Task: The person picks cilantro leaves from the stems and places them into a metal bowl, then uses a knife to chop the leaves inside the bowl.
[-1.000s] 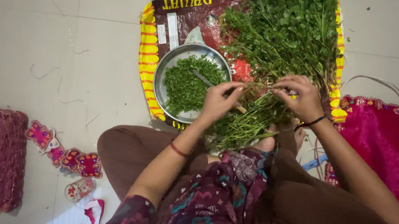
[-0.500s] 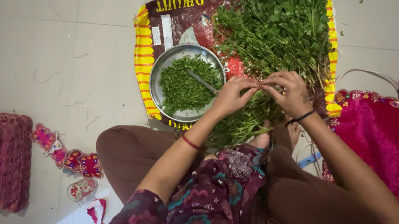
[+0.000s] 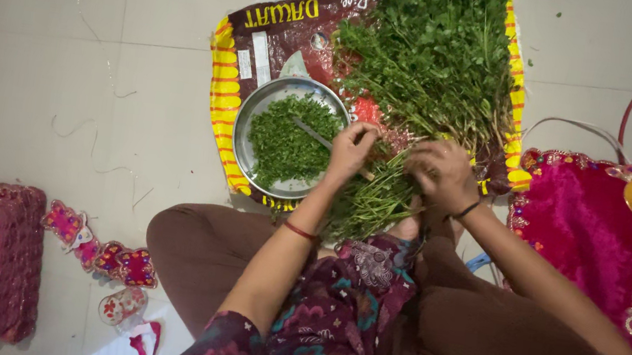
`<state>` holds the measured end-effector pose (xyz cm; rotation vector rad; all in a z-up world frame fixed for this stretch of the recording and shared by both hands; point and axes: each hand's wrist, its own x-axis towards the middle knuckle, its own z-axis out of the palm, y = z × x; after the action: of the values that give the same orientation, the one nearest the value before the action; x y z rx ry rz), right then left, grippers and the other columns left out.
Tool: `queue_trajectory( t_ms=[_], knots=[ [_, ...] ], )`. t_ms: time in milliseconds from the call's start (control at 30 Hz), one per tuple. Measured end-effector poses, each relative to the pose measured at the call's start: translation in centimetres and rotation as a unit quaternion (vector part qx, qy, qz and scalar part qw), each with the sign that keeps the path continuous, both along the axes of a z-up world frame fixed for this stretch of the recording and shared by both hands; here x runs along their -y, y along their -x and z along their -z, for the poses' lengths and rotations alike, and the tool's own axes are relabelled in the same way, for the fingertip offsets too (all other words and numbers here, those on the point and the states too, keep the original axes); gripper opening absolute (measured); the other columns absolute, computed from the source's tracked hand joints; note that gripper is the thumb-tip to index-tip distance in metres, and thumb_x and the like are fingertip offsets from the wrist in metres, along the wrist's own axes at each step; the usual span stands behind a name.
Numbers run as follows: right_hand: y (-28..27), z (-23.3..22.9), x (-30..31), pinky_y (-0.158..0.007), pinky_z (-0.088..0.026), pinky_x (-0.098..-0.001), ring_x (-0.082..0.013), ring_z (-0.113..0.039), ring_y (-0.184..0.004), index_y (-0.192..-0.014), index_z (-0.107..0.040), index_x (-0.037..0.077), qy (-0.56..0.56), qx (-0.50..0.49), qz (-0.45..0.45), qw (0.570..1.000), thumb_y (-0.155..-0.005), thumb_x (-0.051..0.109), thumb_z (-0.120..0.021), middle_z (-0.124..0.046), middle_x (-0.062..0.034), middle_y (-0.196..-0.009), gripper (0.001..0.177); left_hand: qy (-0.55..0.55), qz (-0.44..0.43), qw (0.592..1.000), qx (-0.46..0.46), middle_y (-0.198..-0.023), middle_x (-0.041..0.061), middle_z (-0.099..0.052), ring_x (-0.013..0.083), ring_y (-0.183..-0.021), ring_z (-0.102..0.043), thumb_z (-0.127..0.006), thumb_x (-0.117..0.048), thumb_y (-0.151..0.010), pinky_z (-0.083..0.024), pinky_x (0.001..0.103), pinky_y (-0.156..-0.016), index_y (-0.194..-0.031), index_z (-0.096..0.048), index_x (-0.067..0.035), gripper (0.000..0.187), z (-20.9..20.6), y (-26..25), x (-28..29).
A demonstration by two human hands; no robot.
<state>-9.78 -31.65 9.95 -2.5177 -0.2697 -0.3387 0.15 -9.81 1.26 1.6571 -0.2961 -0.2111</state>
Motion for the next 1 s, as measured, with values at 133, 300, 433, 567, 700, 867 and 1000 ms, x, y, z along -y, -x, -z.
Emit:
queue_trajectory(
  t_ms=[133, 300, 433, 567, 700, 867, 1000],
  knots=[
    [0.6, -0.5, -0.6, -0.094, -0.047, -0.044, -0.0282, -0.062, -0.112, -0.101, -0.079, 0.021, 0.039, 0.013, -0.192, 0.981, -0.082, 0.028, -0.075, -0.071, -0.0055, -0.114, 0.021, 0.094, 0.016, 0.987, -0.129, -0.096, 0.0, -0.071, 0.0086, -0.086, -0.06, -0.063, -0.016, -0.104, -0.049, 0.026, -0.078, -0.1, -0.073, -0.001, 0.018, 0.7, -0.4, -0.3],
    [-1.2, 1.5, 0.2, -0.098, -0.05, -0.0446, -0.0251, -0.063, -0.115, -0.104, -0.078, 0.02, -0.041, -0.001, -0.168, 0.985, -0.096, 0.033, -0.068, -0.073, -0.0054, -0.123, 0.018, 0.087, 0.011, 0.987, -0.132, -0.097, -0.002, -0.073, 0.0062, -0.088, -0.063, -0.062, -0.018, -0.102, -0.052, 0.023, -0.08, -0.101, -0.073, -0.004, 0.018, -1.3, -0.6, -0.5],
    [-4.1, 3.8, 1.5, -0.092, -0.055, -0.0426, -0.0271, -0.067, -0.107, -0.111, -0.075, 0.017, -0.083, -0.085, 0.074, 0.99, -0.101, 0.033, -0.069, -0.073, -0.0086, -0.114, 0.02, 0.072, -0.007, 0.983, -0.167, -0.094, -0.002, -0.072, 0.0065, -0.085, -0.062, -0.064, -0.018, -0.1, -0.05, 0.023, -0.078, -0.101, -0.074, -0.004, 0.018, -2.3, -0.5, -0.4],
    [-6.8, 4.8, 2.0, -0.086, -0.054, -0.0459, -0.0334, -0.065, -0.1, -0.108, -0.078, 0.018, 0.088, -0.102, 0.124, 0.983, -0.091, 0.029, -0.076, -0.071, -0.0107, -0.105, 0.021, 0.077, 0.001, 0.986, -0.15, -0.093, -0.002, -0.071, 0.0062, -0.084, -0.061, -0.063, -0.019, -0.101, -0.051, 0.024, -0.077, -0.1, -0.074, -0.004, 0.019, -2.7, -1.0, -0.3],
    [-8.6, 5.7, 1.6, -0.083, -0.053, -0.0457, -0.0318, -0.065, -0.099, -0.094, -0.078, 0.017, 0.125, -0.149, 0.123, 0.973, -0.081, 0.039, -0.081, -0.071, -0.0101, -0.099, 0.026, 0.081, -0.003, 0.984, -0.158, -0.092, -0.003, -0.07, 0.0067, -0.084, -0.061, -0.063, -0.019, -0.101, -0.05, 0.025, -0.077, -0.099, -0.073, -0.003, 0.019, -3.5, -1.4, -0.3],
    [-8.7, 6.5, 1.8, -0.085, -0.053, -0.0449, -0.031, -0.066, -0.1, -0.096, -0.077, 0.017, 0.121, -0.122, 0.132, 0.976, -0.089, 0.035, -0.075, -0.073, -0.0095, -0.105, 0.019, 0.106, -0.013, 0.984, -0.14, -0.093, -0.002, -0.07, 0.0067, -0.087, -0.06, -0.064, -0.018, -0.102, -0.049, 0.025, -0.081, -0.1, -0.073, -0.002, 0.018, -4.4, -1.8, -1.3],
    [-8.6, 4.6, 2.2, -0.087, -0.053, -0.0484, -0.0356, -0.067, -0.098, -0.1, -0.073, 0.015, 0.034, -0.087, 0.135, 0.986, -0.092, 0.027, -0.071, -0.074, -0.0117, -0.101, 0.015, 0.214, -0.045, 0.944, -0.248, -0.092, 0.0, -0.071, 0.0108, -0.084, -0.064, -0.061, -0.017, -0.101, -0.051, 0.027, -0.078, -0.101, -0.07, -0.005, 0.015, -5.3, -1.8, -3.0]
  ],
)
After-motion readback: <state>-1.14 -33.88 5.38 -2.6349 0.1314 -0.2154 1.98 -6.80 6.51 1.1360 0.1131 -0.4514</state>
